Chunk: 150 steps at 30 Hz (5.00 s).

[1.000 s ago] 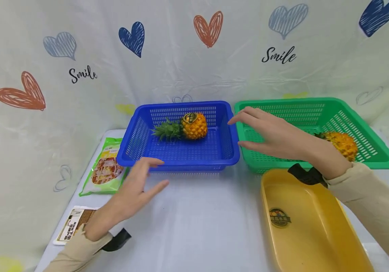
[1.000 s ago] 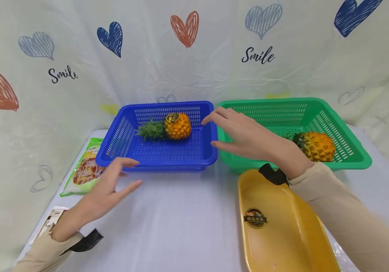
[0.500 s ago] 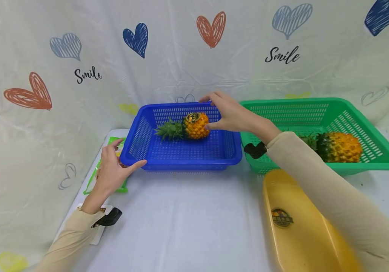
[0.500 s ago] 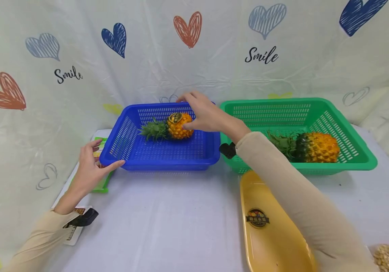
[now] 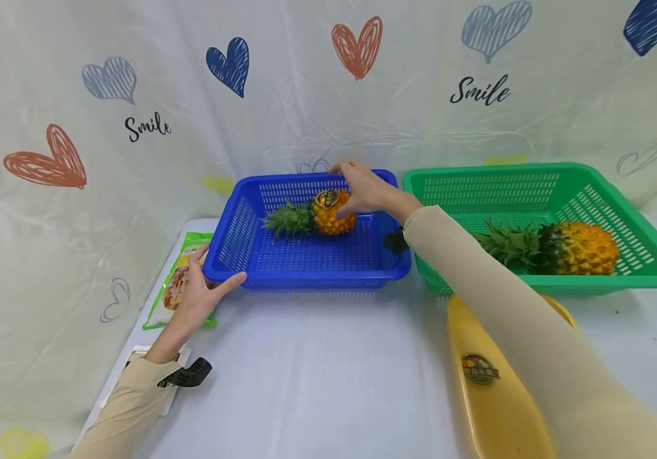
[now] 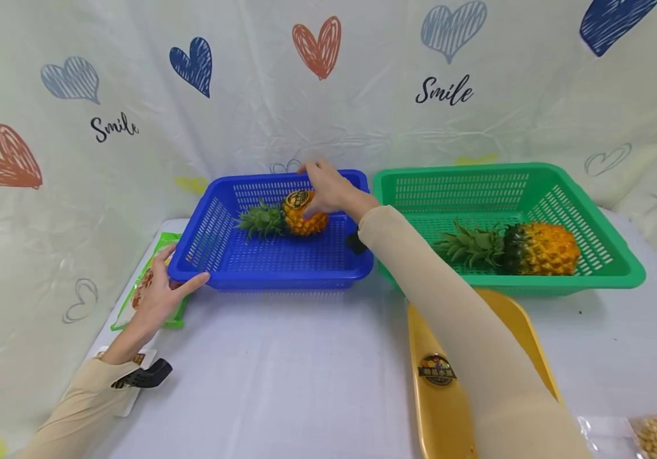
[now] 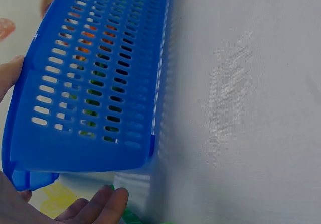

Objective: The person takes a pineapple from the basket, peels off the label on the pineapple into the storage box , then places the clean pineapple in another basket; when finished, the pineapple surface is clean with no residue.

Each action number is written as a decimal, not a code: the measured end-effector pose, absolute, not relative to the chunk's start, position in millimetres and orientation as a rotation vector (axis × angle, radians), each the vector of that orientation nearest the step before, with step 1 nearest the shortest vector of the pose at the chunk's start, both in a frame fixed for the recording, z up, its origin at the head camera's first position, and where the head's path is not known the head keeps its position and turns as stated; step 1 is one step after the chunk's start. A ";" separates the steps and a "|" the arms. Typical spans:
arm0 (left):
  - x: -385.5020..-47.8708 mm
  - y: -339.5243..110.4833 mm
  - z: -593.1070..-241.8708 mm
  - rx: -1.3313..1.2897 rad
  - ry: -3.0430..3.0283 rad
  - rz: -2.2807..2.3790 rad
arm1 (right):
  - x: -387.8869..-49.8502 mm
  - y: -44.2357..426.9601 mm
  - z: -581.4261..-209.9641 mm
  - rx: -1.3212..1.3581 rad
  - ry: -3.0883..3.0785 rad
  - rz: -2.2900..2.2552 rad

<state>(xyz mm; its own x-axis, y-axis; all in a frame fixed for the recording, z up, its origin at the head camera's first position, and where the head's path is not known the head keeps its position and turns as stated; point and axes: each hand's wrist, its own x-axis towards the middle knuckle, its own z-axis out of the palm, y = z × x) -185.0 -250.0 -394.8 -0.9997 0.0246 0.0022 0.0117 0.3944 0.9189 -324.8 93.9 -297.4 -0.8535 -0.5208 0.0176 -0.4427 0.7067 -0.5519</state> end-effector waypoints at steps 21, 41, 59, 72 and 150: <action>-186.5 -248.0 -392.0 0.032 2.632 1.695 | -342.7 80.9 -334.0 -0.652 2.733 -0.862; -187.7 -246.9 -396.2 0.019 2.682 1.681 | -339.3 79.7 -330.8 -0.667 2.766 -0.618; -186.6 -246.0 -396.6 0.015 2.678 1.704 | -341.5 82.7 -335.1 -0.792 2.742 -0.516; -184.5 -245.8 -397.0 0.017 2.700 1.691 | -340.9 85.2 -337.4 -0.807 2.689 -0.690; -186.6 -244.4 -404.0 0.060 2.677 1.762 | -110.7 157.7 -345.1 -0.931 2.674 -0.890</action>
